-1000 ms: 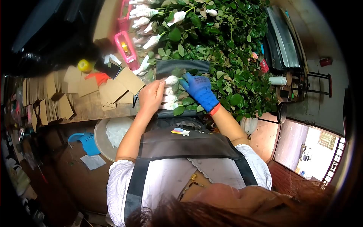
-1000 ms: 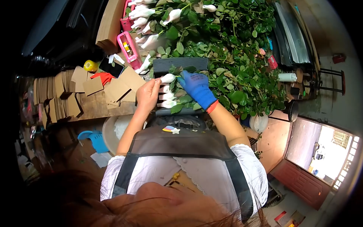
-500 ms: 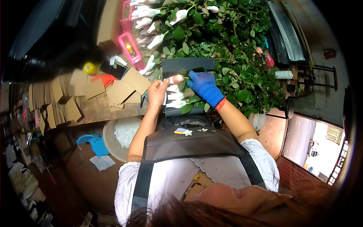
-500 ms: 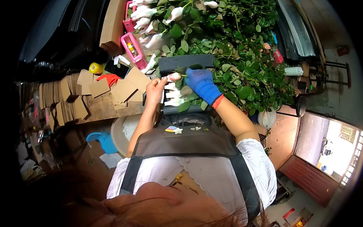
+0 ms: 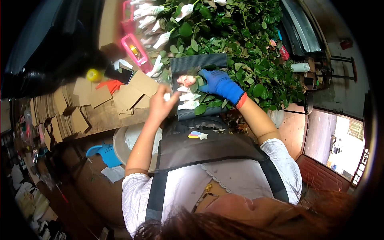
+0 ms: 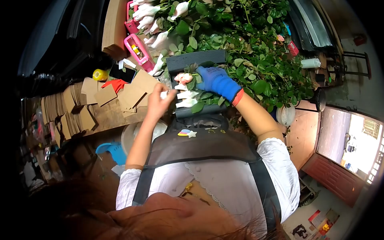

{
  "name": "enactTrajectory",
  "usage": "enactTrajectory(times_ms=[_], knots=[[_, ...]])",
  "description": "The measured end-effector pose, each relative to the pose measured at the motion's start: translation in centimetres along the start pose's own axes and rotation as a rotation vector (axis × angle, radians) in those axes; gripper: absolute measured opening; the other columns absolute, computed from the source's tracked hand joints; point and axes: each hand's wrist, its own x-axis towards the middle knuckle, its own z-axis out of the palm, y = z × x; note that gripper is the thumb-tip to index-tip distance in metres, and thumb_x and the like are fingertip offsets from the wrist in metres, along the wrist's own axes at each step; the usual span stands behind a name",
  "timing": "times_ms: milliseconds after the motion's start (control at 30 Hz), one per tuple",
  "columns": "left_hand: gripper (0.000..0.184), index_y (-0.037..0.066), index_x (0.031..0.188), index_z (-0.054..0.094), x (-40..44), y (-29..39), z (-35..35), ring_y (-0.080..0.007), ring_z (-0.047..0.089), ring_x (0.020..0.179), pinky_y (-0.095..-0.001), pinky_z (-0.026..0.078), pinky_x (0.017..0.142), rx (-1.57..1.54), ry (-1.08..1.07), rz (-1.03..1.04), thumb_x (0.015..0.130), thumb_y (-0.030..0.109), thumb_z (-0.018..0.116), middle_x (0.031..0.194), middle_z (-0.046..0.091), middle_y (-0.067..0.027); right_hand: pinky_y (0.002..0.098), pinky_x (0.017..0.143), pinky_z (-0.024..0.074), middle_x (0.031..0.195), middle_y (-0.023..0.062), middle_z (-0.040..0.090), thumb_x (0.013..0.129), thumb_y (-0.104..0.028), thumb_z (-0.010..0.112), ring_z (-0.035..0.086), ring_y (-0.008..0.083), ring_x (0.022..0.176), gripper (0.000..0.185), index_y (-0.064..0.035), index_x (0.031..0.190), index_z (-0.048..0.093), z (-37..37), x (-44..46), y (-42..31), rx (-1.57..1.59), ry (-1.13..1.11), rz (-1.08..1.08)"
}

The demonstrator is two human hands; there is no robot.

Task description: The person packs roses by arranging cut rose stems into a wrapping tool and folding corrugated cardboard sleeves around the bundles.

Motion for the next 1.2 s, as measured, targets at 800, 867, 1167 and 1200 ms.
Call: enactTrajectory(times_ms=[800, 867, 1167, 1200], knots=[[0.027, 0.005, 0.087, 0.066, -0.9, 0.4, 2.7, -0.0177, 0.057, 0.062, -0.0336, 0.046, 0.061, 0.070, -0.174, 0.128, 0.093, 0.031, 0.070, 0.066, 0.058, -0.0090, 0.0399, 0.080, 0.0541, 0.105, 0.0159, 0.071, 0.076, -0.045, 0.080, 0.070, 0.0316, 0.096, 0.077, -0.0017, 0.131, 0.048, 1.7, -1.1, -2.2, -0.215, -0.010, 0.060], [0.029, 0.002, 0.077, 0.060, -1.9, 0.4, 2.4, -0.0175, 0.058, 0.064, -0.0338, 0.045, 0.061, -0.023, -0.034, 0.091, 0.095, 0.025, 0.067, 0.070, 0.062, -0.0097, 0.0394, 0.080, 0.0541, 0.103, 0.0162, 0.072, 0.076, -0.045, 0.080, 0.070, 0.0312, 0.095, 0.079, -0.0003, 0.133, 0.048, 2.3, -1.1, -1.9, -0.200, 0.043, 0.034], [0.031, 0.000, 0.072, 0.053, -5.3, -1.5, -5.1, -0.0195, 0.060, 0.066, -0.0330, 0.047, 0.062, 0.070, -0.013, -0.187, 0.086, 0.020, 0.072, 0.078, 0.064, -0.0113, 0.0396, 0.079, 0.0566, 0.096, 0.0114, 0.074, 0.086, -0.043, 0.070, 0.071, 0.0285, 0.084, 0.063, -0.0164, 0.140, 0.054, -3.6, -5.6, -0.6, 0.468, 0.244, -0.113], [0.033, 0.002, 0.073, 0.053, -5.4, -0.4, -4.4, -0.0223, 0.060, 0.064, -0.0341, 0.048, 0.062, 0.179, -0.110, -0.297, 0.085, 0.024, 0.074, 0.077, 0.064, -0.0115, 0.0404, 0.076, 0.0567, 0.094, 0.0115, 0.074, 0.088, -0.043, 0.068, 0.071, 0.0289, 0.081, 0.057, -0.0154, 0.137, 0.057, -4.1, -5.9, -1.0, 0.483, 0.286, -0.199]])
